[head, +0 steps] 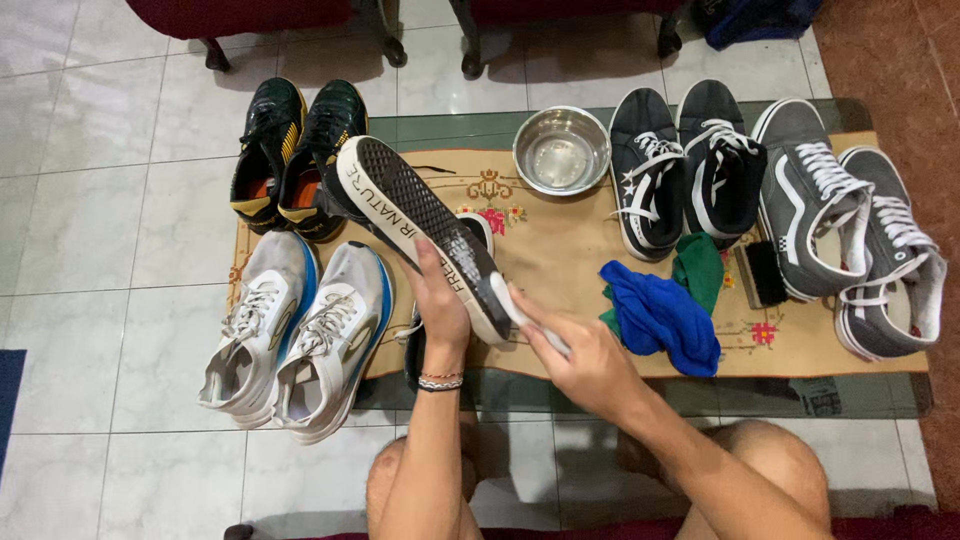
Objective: The person scrubs the sole of a black sneaker with a white brush, repeatedly dipping the brush into a metal bowl of water. The person holds the shoe in one hand and scrubs the sole with the other, focusing on the textured pattern of the sole.
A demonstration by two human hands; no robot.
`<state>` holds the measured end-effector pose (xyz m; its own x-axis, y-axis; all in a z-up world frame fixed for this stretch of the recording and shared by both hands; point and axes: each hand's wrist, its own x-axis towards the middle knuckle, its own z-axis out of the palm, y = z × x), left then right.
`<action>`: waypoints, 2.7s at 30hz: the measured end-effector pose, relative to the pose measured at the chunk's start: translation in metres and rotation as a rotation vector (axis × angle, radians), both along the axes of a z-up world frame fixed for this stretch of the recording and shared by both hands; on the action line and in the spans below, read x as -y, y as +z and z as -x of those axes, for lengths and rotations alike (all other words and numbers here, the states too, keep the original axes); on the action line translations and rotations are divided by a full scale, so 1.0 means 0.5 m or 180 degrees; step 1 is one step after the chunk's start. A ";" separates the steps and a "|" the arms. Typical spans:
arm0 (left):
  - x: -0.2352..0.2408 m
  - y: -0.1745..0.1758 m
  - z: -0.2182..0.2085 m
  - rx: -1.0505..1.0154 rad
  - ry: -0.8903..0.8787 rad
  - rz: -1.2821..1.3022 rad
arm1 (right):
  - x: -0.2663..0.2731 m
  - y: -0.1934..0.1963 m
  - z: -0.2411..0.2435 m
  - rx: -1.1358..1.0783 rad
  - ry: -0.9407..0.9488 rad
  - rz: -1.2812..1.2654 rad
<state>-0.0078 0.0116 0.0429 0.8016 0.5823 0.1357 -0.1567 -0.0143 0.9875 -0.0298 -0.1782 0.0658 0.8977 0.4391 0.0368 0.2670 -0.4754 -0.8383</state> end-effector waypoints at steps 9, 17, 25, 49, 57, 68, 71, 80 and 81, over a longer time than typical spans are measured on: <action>-0.001 -0.095 -0.016 -0.0042 -0.0054 -0.0164 | 0.028 -0.010 -0.006 0.0085 0.0127 -0.0092; 0.034 -0.096 -0.007 -0.0216 -0.0071 -0.0019 | 0.039 -0.022 -0.025 0.0151 0.0108 0.0021; 0.081 -0.054 0.012 -0.0261 -0.0331 0.0190 | 0.041 0.022 -0.044 0.0127 0.0027 0.0131; 0.092 0.017 0.001 -0.0124 -0.0740 0.0551 | 0.059 -0.002 -0.035 0.0172 -0.0063 0.0657; 0.073 -0.100 -0.007 -0.0287 -0.0823 0.0669 | 0.085 -0.012 -0.058 0.0310 -0.0218 0.1210; 0.035 -0.111 -0.015 0.0224 -0.0730 0.0509 | 0.083 0.005 -0.044 0.0880 -0.0440 0.1151; 0.049 -0.094 -0.008 0.0225 -0.0753 0.0609 | 0.080 0.016 -0.046 0.0996 -0.0540 0.1195; 0.043 -0.126 -0.009 0.0277 -0.0849 0.0508 | 0.086 0.001 -0.041 0.1004 -0.0605 0.1189; 0.043 -0.099 -0.008 0.0330 -0.0869 0.0275 | 0.087 0.005 -0.045 0.1033 -0.0598 0.1201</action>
<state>-0.0040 -0.0101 -0.0065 0.9145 0.3602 0.1843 -0.2434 0.1257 0.9617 -0.0073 -0.2215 0.0684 0.9309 0.3081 0.1963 0.3653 -0.7925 -0.4883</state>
